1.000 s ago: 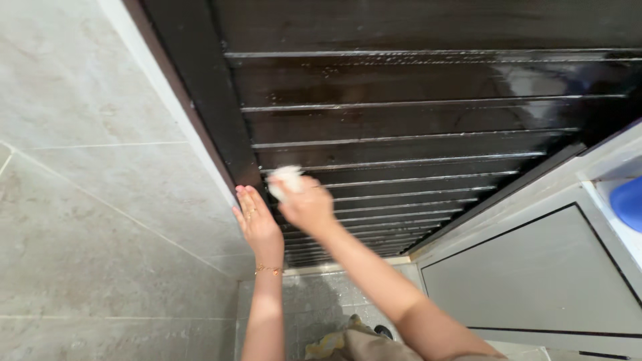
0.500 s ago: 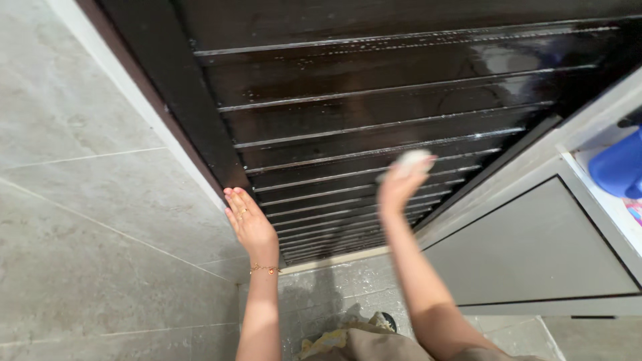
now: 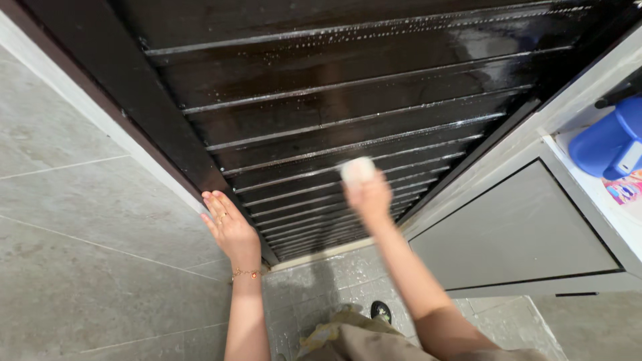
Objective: The person scrubs a black metal window grille with a white brush, then rinses the brush and a blue scoop in the sink. They pour water from the scoop onto the floor and organize toiletries on a wall shelf. Finally, they use a handheld shower head to rinse the floor.
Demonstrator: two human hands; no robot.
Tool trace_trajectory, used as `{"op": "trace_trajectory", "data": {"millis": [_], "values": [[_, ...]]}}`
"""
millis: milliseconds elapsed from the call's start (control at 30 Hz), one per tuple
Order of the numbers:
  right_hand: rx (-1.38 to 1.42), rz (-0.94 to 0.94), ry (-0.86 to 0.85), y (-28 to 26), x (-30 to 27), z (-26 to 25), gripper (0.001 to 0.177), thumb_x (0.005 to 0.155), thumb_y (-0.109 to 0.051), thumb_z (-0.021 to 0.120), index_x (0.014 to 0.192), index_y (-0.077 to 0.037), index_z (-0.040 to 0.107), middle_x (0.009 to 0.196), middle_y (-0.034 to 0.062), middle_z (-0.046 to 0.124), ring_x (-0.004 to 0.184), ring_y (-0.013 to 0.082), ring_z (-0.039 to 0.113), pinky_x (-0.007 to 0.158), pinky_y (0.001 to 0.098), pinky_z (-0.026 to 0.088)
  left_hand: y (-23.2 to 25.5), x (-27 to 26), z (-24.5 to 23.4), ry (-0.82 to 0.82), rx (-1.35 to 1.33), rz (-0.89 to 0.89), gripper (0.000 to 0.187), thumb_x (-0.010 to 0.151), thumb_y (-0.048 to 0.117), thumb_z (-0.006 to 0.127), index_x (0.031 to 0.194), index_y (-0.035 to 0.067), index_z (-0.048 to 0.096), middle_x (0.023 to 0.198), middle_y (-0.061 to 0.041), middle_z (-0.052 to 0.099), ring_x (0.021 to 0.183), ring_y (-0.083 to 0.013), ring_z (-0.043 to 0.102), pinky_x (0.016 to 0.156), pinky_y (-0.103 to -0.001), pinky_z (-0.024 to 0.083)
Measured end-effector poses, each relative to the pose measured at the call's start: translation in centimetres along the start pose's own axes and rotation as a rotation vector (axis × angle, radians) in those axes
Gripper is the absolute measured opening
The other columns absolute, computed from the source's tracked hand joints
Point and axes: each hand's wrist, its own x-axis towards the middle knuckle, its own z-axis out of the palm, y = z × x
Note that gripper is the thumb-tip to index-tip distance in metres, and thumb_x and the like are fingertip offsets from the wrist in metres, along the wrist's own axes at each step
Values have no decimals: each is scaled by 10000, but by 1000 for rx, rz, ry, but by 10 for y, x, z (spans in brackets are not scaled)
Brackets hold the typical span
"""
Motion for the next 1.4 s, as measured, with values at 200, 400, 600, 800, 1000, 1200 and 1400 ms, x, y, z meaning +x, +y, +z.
{"op": "trace_trajectory", "data": {"millis": [200,400,600,800,1000,1200,1400], "values": [[-118,463,61,127,15,-19,638,1044,-390,706,1600,-137,521,1116,218,596,976,401,630,844,473,515,9,2,0,-70,-58,-54,765,853,-103,437,1585,-132,218,1666,-335,216,1565,-400,226,1266,-535,168],[83,166,-48,-65,-14,20,482,868,-405,745,1267,-145,671,1095,189,671,955,396,664,849,474,559,10,2,16,-65,53,-98,712,941,-38,477,1600,-137,225,1689,-313,226,1607,-370,188,1277,-544,142],[186,-204,-206,-118,-4,11,577,867,-394,734,1426,-301,628,1036,134,642,858,323,668,689,441,562,16,-4,15,-69,91,-106,815,966,111,558,1634,-163,180,1723,-323,208,1658,-367,138,1311,-577,95],[-177,224,0,71,13,-16,525,830,-485,787,1268,-208,703,974,175,678,813,359,678,710,446,559,40,1,23,-35,-48,-153,938,945,257,597,1549,-268,107,1630,-488,111,1576,-511,73,1241,-618,98],[-154,437,194,244,40,-48,609,1030,-363,683,1580,-200,477,1151,226,613,1005,407,649,853,460,532,117,-34,60,-132,201,73,871,930,316,605,1557,-180,258,1646,-381,196,1569,-465,181,1248,-603,139],[94,375,229,142,19,-27,743,933,-354,711,1547,-74,401,1221,279,585,1071,457,617,931,471,514,146,-34,80,-115,130,111,813,938,267,614,1527,-197,300,1628,-397,250,1562,-495,221,1264,-583,185],[21,349,-221,107,10,-18,594,902,-487,762,1380,-173,601,1097,194,648,942,379,670,828,458,552,150,-34,89,-125,97,62,815,912,211,648,1513,-217,303,1616,-428,251,1550,-516,234,1256,-598,201]]}}
